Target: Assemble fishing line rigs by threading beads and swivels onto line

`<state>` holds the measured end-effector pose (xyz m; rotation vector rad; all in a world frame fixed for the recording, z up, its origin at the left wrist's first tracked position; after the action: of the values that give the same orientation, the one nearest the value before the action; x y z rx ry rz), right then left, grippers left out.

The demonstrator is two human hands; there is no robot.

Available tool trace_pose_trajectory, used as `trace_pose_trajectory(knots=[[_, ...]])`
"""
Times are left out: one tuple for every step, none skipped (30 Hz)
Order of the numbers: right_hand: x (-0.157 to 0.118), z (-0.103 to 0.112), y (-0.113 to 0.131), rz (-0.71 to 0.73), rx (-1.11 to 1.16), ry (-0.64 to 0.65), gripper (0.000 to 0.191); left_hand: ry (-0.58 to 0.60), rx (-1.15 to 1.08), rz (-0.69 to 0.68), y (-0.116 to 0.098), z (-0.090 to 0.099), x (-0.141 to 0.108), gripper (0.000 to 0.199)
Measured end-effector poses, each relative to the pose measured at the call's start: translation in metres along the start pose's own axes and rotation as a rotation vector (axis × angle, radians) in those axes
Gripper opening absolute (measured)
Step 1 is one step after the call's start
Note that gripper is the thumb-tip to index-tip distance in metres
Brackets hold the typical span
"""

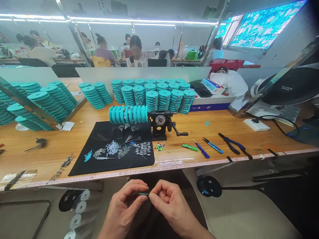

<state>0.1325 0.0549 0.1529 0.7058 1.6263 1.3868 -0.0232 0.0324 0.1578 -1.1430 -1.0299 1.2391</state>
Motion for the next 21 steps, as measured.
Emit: trace_pose_trajectory(knots=[[0.000,0.000,0.000,0.000,-0.004,-0.002,0.017,-0.001,0.002,0.003,0.001,0.000,0.000,0.011],[-0.001,0.000,0.000,-0.001,-0.009,-0.003,0.016,-0.001,0.010,0.008,0.001,0.000,-0.001,0.011],[-0.001,0.000,0.001,-0.002,-0.012,-0.001,0.016,0.001,0.022,0.008,0.000,-0.001,-0.001,0.012],[-0.002,0.000,0.001,-0.003,-0.013,0.000,0.016,-0.001,0.038,0.009,0.000,-0.001,-0.002,0.013],[-0.002,0.000,0.001,-0.005,-0.014,0.004,0.016,0.000,0.056,0.006,-0.002,-0.001,-0.002,0.014],[-0.002,0.000,0.002,-0.009,-0.016,0.004,0.016,0.001,0.075,-0.002,-0.003,-0.001,-0.003,0.015],[-0.003,0.000,0.002,-0.013,-0.020,0.003,0.016,0.002,0.095,-0.013,-0.005,-0.002,-0.003,0.015],[-0.003,0.000,0.002,-0.016,-0.025,0.002,0.016,0.004,0.116,-0.024,-0.007,-0.002,-0.003,0.014],[-0.003,0.000,0.003,-0.018,-0.029,0.003,0.015,0.008,0.138,-0.037,-0.008,-0.002,-0.004,0.014],[-0.003,0.000,0.003,-0.018,-0.033,0.004,0.015,0.010,0.158,-0.048,-0.009,-0.002,-0.004,0.014],[-0.003,0.000,0.003,-0.018,-0.035,0.009,0.015,0.011,0.175,-0.060,-0.010,-0.002,-0.004,0.013],[-0.003,-0.001,0.003,-0.019,-0.037,0.014,0.015,0.010,0.192,-0.068,-0.010,-0.002,-0.004,0.013],[-0.002,-0.001,0.003,-0.021,-0.038,0.021,0.015,0.009,0.208,-0.075,-0.010,-0.001,-0.004,0.012],[-0.002,-0.001,0.003,-0.025,-0.038,0.024,0.015,0.006,0.223,-0.079,-0.010,-0.001,-0.004,0.012],[-0.002,-0.001,0.003,-0.028,-0.039,0.026,0.015,0.004,0.233,-0.083,-0.010,-0.001,-0.003,0.012],[-0.001,-0.001,0.003,-0.029,-0.040,0.025,0.016,0.005,0.238,-0.085,-0.010,-0.001,-0.003,0.011],[-0.001,-0.001,0.002,-0.029,-0.041,0.020,0.016,0.006,0.237,-0.087,-0.010,-0.001,-0.002,0.011],[-0.001,0.000,0.002,-0.028,-0.042,0.014,0.016,0.009,0.231,-0.086,-0.009,-0.001,-0.002,0.011],[0.000,0.001,0.002,-0.026,-0.041,0.010,0.017,0.012,0.225,-0.085,-0.009,0.000,-0.002,0.011],[0.000,0.001,0.002,-0.024,-0.037,0.009,0.018,0.015,0.221,-0.083,-0.009,0.000,-0.002,0.011],[0.000,0.002,0.001,-0.023,-0.031,0.010,0.018,0.015,0.220,-0.080,-0.008,0.001,-0.002,0.011]])
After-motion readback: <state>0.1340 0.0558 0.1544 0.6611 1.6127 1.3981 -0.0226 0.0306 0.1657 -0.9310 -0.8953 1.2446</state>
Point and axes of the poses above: each hand's wrist, its own x-axis towards the middle knuckle, its own z-axis out of the back of the hand, y = z × x, the point moved 5 cm from there along x, towards the middle knuckle, and after that the axes turned 4 degrees about y, right-handed, at the moved point
